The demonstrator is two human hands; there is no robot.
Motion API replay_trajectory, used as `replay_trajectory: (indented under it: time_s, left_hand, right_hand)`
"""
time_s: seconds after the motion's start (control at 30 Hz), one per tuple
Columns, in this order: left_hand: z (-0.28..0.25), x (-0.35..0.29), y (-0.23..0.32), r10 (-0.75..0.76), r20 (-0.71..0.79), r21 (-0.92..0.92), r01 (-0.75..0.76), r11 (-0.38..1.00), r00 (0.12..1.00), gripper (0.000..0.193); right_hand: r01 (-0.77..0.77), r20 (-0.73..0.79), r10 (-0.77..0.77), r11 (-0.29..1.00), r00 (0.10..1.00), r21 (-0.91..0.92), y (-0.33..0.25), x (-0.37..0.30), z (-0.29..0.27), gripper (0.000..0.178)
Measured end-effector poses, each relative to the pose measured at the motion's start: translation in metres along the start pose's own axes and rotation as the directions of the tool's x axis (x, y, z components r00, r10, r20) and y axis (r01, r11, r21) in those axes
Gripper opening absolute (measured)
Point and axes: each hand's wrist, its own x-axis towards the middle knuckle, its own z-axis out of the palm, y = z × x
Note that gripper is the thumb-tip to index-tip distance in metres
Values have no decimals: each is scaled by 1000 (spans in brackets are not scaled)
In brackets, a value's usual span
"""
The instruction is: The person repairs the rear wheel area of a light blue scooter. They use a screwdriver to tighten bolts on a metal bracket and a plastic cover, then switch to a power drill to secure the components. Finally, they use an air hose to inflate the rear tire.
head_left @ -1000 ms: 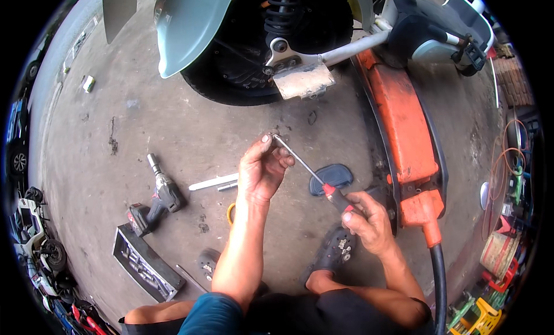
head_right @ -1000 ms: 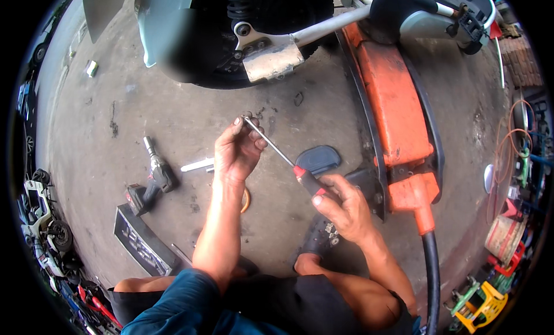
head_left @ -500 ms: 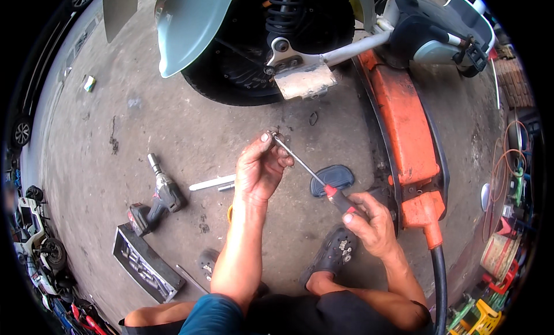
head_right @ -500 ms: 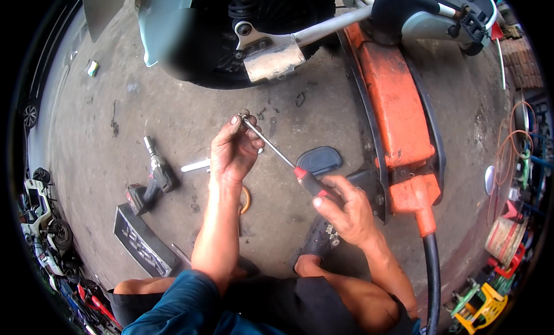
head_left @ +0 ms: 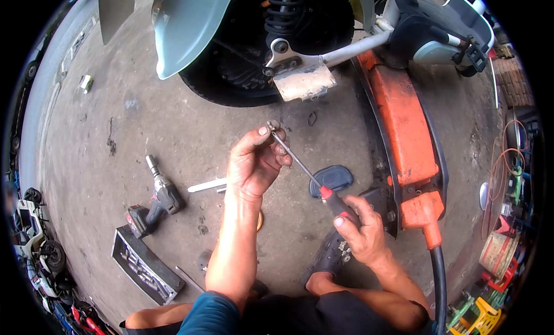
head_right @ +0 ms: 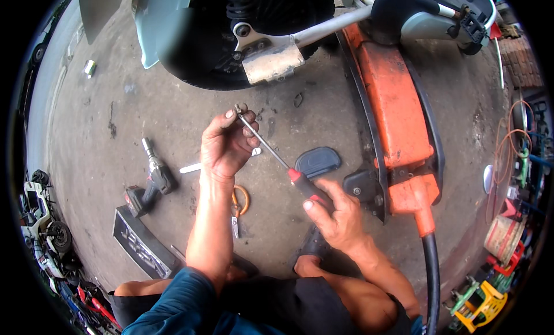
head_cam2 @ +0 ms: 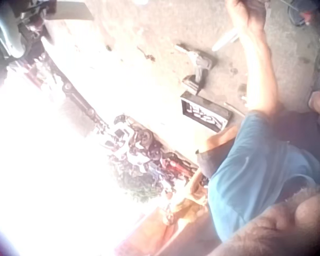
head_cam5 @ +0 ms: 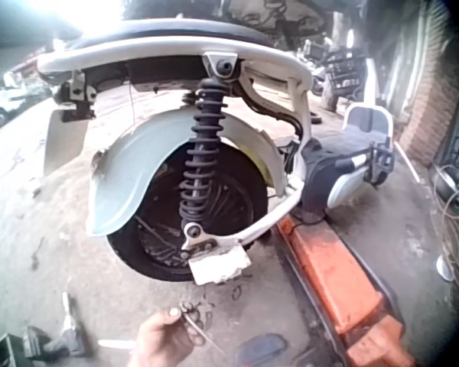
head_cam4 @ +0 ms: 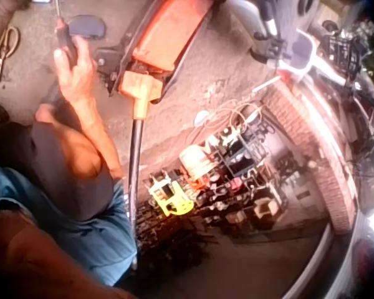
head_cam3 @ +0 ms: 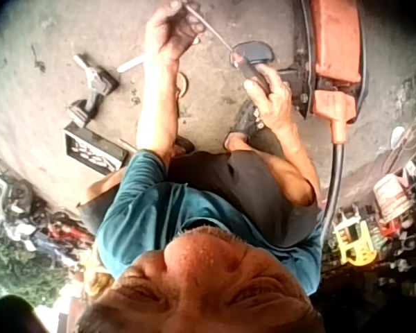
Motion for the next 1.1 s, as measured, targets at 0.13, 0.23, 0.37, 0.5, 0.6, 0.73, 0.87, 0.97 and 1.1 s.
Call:
replay_trajectory:
  time_s: [0.13, 0.23, 0.37, 0.5, 0.6, 0.73, 0.87, 0.97, 1.1]
  left_hand:
    - [5, -1, -3, 21, -12, -59, -22, 998, 1000, 20]
    - [1, 2, -3, 36, 28, -73, -33, 997, 999, 20]
    - [-3, 3, -6, 39, 29, -103, -36, 994, 999, 19]
    - [-6, 4, -7, 44, -5, -94, -44, 995, 999, 17]
    - [-9, 6, -8, 39, -20, -94, -41, 995, 999, 15]
    - [-10, 5, -9, 39, -18, -110, -41, 993, 999, 15]
    - [-10, 5, -10, 47, -30, -120, -50, 992, 998, 13]
    - [-13, 4, -10, 48, -29, -115, -51, 992, 998, 13]
    - [-11, 2, -9, 47, -32, -83, -50, 995, 998, 14]
  right_hand:
    - [-38, 0, 38, 998, 999, 40, -2, 1, 3, 40]
    - [-35, 16, 34, 999, 999, 39, -6, 2, 1, 40]
    - [-42, 10, 42, 998, 999, 49, -10, 2, 0, 38]
    - [2, -7, -1, 1000, 1000, 21, -12, 5, -1, 37]
    - [38, -26, -39, 999, 999, -13, -9, 6, -1, 39]
    - [77, -22, -79, 992, 997, -104, -13, 7, -4, 39]
    - [123, -42, -129, 984, 991, -130, -13, 7, -3, 38]
    - [96, -29, -100, 987, 995, -126, -17, 7, -5, 36]
    - [53, -8, -54, 991, 998, -121, -20, 5, -6, 36]
